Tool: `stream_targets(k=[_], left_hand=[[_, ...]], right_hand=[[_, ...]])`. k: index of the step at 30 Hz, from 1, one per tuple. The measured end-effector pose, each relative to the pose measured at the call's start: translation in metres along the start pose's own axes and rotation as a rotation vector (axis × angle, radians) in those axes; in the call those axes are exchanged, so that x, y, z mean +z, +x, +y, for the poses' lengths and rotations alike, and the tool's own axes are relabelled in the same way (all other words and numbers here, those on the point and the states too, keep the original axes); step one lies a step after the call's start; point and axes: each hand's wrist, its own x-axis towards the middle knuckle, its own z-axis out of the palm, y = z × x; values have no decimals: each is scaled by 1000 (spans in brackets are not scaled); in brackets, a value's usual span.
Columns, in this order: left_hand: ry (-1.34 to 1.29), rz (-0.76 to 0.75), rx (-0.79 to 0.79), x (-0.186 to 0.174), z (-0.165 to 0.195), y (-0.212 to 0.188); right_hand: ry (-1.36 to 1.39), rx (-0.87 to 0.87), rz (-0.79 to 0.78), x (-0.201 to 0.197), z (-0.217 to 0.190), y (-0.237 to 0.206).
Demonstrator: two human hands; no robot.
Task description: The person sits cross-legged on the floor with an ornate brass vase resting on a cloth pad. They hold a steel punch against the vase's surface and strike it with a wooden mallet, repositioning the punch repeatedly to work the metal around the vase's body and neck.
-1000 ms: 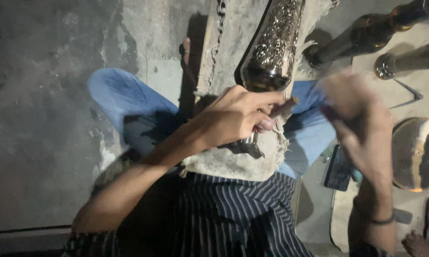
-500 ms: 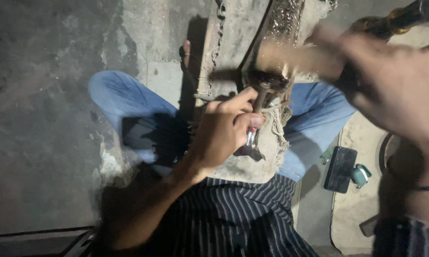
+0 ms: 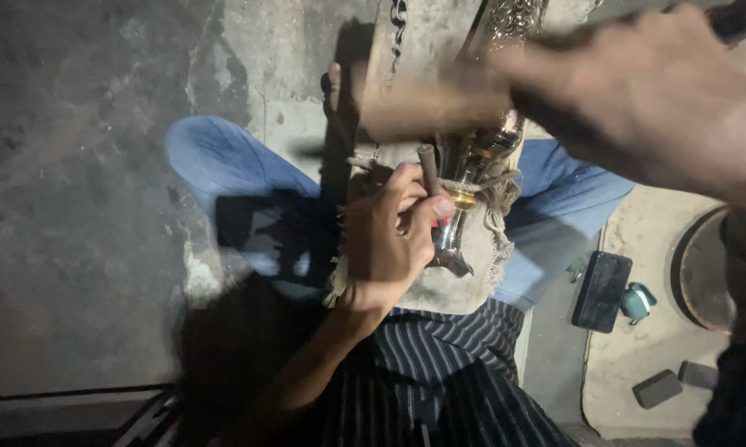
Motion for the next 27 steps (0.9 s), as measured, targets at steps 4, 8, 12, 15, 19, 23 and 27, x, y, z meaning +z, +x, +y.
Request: stream_targets(k=[4, 8, 12, 15, 19, 23, 27], left_hand=[[-49, 8, -24, 2, -8, -8], [-125, 25, 83, 5, -22, -8], [-474, 17, 283, -11, -34, 6], [-211, -44, 467, -29, -34, 18], [-161, -385, 285, -24, -25, 34], [-206, -580, 304, -19, -16, 46], [-212, -626, 264, -16, -11, 54]], right_hand=[[-77, -13, 84, 5, 2, -3], [102, 69, -152, 28, -2, -21], [1040, 225, 535, 64, -25, -51], [1558, 545, 855, 104, -69, -45], [1766, 998, 993, 157, -133, -24], [1529, 959, 1022, 168, -172, -21], [1631, 955, 1026, 164, -170, -28]])
